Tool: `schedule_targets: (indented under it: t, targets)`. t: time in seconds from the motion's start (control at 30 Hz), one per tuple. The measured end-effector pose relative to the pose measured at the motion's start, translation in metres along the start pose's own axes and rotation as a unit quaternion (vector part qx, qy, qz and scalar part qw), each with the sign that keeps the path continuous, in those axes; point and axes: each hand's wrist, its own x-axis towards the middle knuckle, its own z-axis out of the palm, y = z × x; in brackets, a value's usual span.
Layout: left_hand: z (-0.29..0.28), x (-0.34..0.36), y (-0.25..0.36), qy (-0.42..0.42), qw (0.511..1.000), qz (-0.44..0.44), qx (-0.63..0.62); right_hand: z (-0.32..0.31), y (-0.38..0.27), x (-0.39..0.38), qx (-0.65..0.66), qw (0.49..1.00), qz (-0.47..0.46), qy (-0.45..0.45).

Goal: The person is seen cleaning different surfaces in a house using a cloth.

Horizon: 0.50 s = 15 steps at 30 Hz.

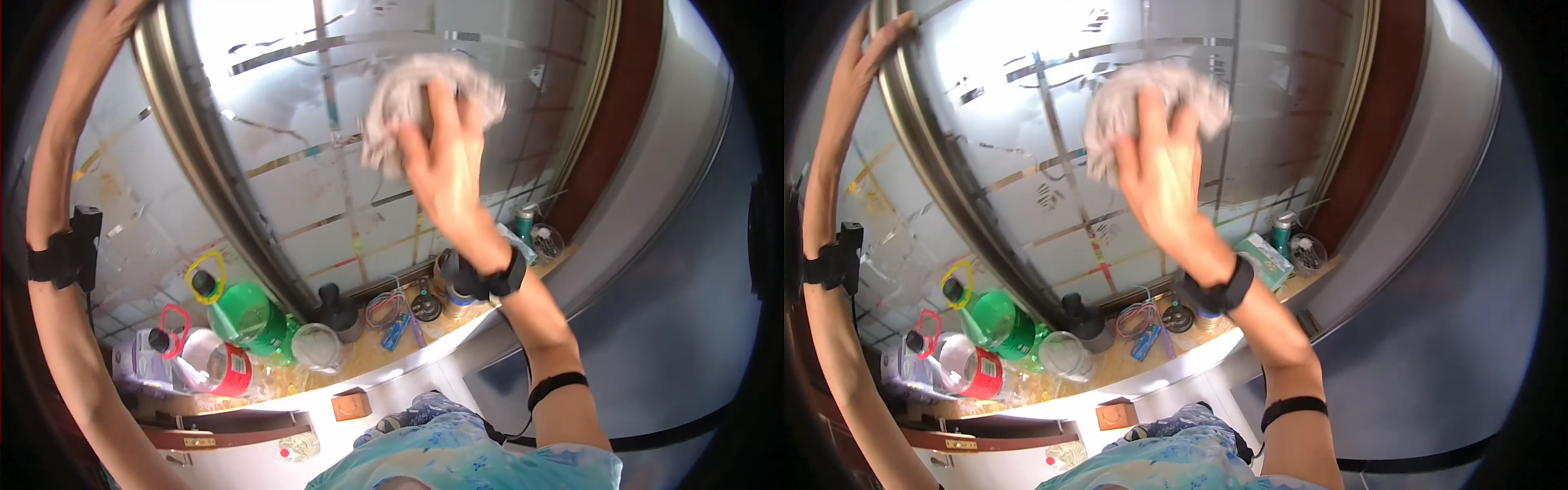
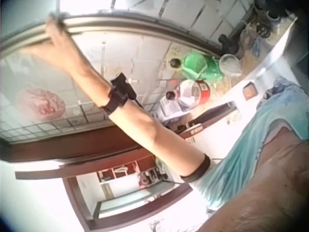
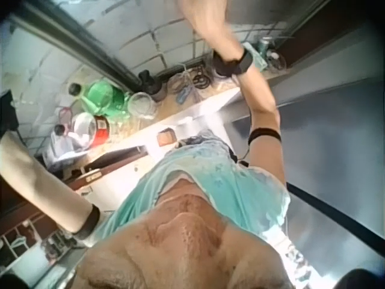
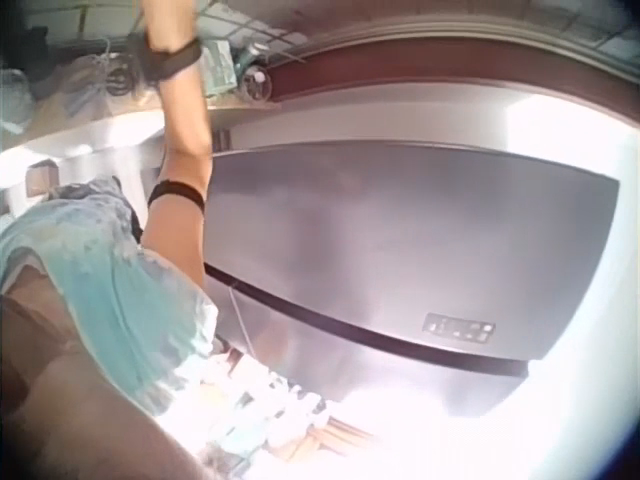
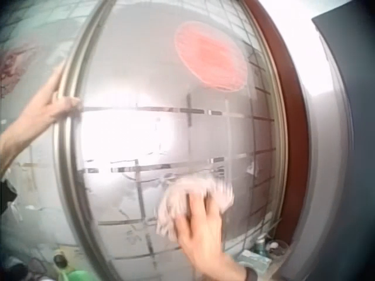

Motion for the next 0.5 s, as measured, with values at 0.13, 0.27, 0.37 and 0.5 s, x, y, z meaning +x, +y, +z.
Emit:
schedule_targets:
  t: [0.13, 0.27, 0.37, 0.5]
  targets:
    - [-0.037, -0.013, 0.010, -0.041, 0.982, -0.022, 0.182, -0.003, -0.081, 0.081, 0.011, 0.997, -0.071, 0.025]
    - [-0.013, -0.042, 0.001, -0.012, 0.998, -0.049, 0.032, 0.041, -0.064, 0.033, -0.116, 0.962, -0.249, 0.003]
    - [-0.011, -0.034, 0.008, -0.012, 0.997, -0.073, 0.021, 0.040, -0.046, -0.030, -0.117, 0.913, -0.379, -0.099]
    - [-0.035, -0.029, 0.014, -0.029, 0.996, -0.069, 0.047, 0.036, -0.062, 0.007, -0.109, 0.891, -0.433, -0.082]
